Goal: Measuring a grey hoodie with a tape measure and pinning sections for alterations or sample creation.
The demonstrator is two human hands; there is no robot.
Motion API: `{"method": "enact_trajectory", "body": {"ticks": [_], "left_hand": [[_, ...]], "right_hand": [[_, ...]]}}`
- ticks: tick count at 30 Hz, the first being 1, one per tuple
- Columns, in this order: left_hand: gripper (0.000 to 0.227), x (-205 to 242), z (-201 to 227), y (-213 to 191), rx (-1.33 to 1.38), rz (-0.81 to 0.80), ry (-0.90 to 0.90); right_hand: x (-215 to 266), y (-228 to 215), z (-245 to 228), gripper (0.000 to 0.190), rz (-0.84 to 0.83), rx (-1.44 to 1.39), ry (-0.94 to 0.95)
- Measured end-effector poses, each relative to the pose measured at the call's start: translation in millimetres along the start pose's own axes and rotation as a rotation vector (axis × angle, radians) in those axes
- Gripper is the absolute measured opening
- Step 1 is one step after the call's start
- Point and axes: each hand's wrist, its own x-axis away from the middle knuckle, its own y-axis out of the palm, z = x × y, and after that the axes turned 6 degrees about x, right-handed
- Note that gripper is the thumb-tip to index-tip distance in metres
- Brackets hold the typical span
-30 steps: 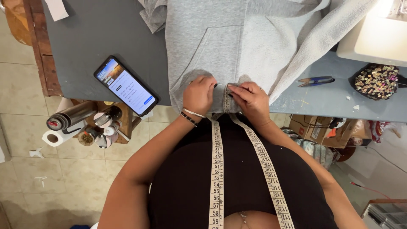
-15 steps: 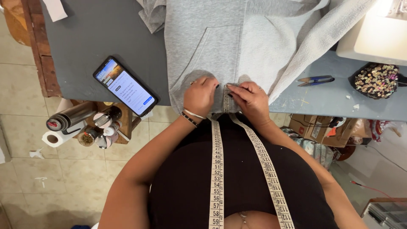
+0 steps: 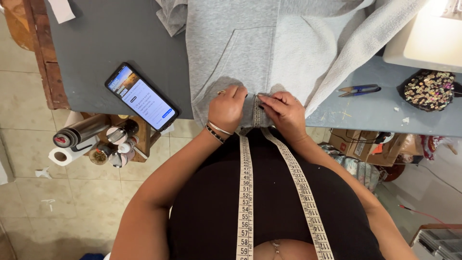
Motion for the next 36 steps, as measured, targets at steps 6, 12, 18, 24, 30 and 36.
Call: {"method": "enact_trajectory", "body": {"ticks": [6, 12, 18, 24, 30, 36], "left_hand": [[0.017, 3, 3, 1, 0.456, -0.122, -0.279], [0.014, 7, 7, 12, 0.48, -0.142, -0.305], [0.016, 7, 4, 14, 0.482, -0.102, -0.261], [0.016, 11, -6, 3, 0.31, -0.097, -0.212], [0.024, 21, -1, 6, 0.047, 0.21, 0.173], [0.037, 23, 0, -2, 0.201, 0.038, 0.269]], "right_hand": [[2, 3, 3, 0.024, 0.003, 0.014, -0.012], [3, 3, 4, 0.023, 0.008, 0.018, -0.018], [0, 2, -1, 0.022, 0.018, -0.016, -0.016], [-1, 2, -4, 0.024, 0.021, 0.008, -0.019], [3, 10, 4, 0.026, 0.032, 0.035, -0.061], [-6, -4, -11, 0.028, 0.002, -0.029, -0.096]]}}
